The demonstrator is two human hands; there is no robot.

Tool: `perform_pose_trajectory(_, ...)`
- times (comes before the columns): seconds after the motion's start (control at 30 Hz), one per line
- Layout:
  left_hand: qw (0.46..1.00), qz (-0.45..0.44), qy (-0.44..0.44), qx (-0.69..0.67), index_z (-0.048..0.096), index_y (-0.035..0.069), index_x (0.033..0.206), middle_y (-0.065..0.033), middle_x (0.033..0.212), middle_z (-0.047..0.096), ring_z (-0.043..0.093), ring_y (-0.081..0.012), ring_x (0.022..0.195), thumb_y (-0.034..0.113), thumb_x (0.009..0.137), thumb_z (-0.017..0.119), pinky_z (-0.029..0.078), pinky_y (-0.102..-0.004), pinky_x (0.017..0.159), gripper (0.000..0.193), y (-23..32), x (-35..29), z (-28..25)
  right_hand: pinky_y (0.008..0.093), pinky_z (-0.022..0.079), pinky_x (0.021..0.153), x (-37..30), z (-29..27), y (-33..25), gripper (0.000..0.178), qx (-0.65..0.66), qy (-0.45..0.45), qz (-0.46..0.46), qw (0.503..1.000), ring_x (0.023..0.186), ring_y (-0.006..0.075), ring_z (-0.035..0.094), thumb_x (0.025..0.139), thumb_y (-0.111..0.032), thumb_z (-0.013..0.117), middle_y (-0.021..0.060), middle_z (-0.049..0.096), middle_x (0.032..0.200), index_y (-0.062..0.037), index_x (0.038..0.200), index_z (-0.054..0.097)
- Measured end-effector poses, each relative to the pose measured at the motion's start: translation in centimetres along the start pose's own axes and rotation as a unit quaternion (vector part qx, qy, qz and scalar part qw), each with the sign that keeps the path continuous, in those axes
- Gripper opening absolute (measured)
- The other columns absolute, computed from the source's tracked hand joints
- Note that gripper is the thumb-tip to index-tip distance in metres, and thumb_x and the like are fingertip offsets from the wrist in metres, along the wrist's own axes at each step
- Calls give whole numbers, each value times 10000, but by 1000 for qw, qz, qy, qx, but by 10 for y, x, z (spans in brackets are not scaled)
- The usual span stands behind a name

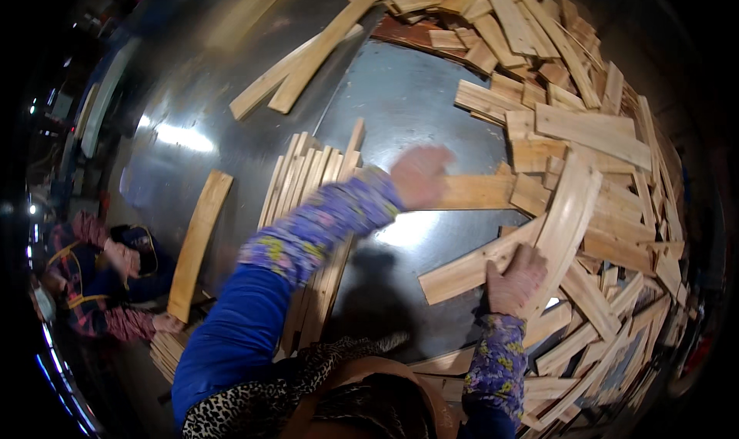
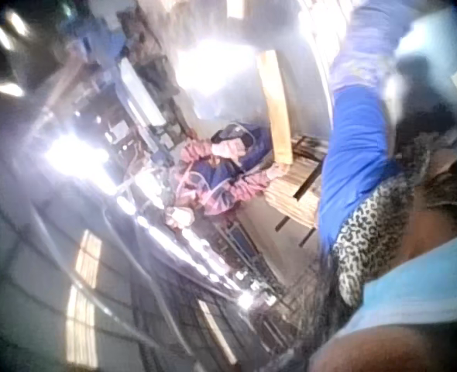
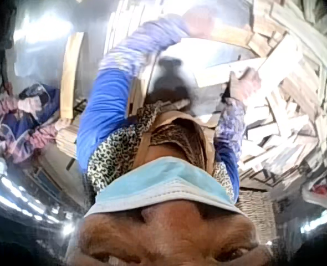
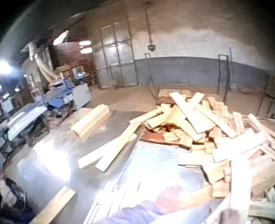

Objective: The person sorts a large pile of wooden planks on a metal table, picking them up one by one and arranging them into a neat stack. The person handles the planks by hand, aligning them carefully to form a uniform pile.

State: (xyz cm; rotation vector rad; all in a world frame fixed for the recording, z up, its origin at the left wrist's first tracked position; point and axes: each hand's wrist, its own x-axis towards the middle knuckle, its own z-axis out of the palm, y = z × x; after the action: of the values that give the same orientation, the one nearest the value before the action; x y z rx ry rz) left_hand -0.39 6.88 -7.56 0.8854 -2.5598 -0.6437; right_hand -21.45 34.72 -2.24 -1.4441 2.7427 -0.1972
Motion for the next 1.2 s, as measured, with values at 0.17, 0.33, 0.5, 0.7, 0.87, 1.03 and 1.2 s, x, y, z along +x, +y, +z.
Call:
perform_pose_trajectory(0.17,966,-1,-216,140,585,126,1582,-246,1679,446,409,-433,1552,633,829,793,322,-543,1296,931,103,-17,42,544,322,1315,6,29,59,1033,-3,38,119,992,1571,490,387,825,-448,879,299,452,1680,-34,1664,442)
perform_pose_trajectory(0.33,985,-108,-58,123,573,93,1557,-210,1431,665,631,-383,1331,540,724,920,491,-540,1132,1006,48,-23,62,579,537,1095,12,3,87,885,4,31,96,995,1318,522,619,802,-350,807,338,616,1450,-3,1564,517)
perform_pose_trajectory(0.5,952,-140,-208,177,630,39,1430,-210,1210,741,704,-374,1218,510,800,795,547,-492,1041,804,105,4,-29,494,522,1162,5,-14,105,966,144,-24,132,980,1334,382,648,894,-261,840,270,667,1453,19,1694,378)
perform_pose_trajectory(0.7,915,-255,-311,22,682,4,1396,-258,1287,735,708,-394,1228,566,818,814,532,-477,1089,817,130,-29,-101,370,543,1124,-81,23,61,916,602,-6,191,775,1339,276,642,961,-155,800,227,561,1603,60,1707,314)
perform_pose_trajectory(0.87,756,-404,-372,-357,646,14,1495,-247,1398,721,705,-353,1272,658,921,787,541,-446,1135,874,87,-150,-108,421,624,997,-96,19,27,848,827,-109,197,515,1137,304,742,862,-377,829,184,749,1254,50,1537,543)
perform_pose_trajectory(1.03,383,-393,-125,-827,598,19,1532,-263,1185,763,781,-360,979,648,993,746,662,-488,871,842,113,-286,-99,446,626,1028,-77,20,32,618,812,-191,259,487,1114,358,760,946,-233,546,240,737,1244,87,1474,585)
perform_pose_trajectory(1.2,403,-281,-120,-863,568,2,1517,-188,1016,716,757,-321,867,730,946,756,670,-473,818,944,141,-258,-99,444,651,984,-59,33,9,631,760,-283,148,566,1089,348,768,942,-272,604,226,744,1201,82,1463,580)
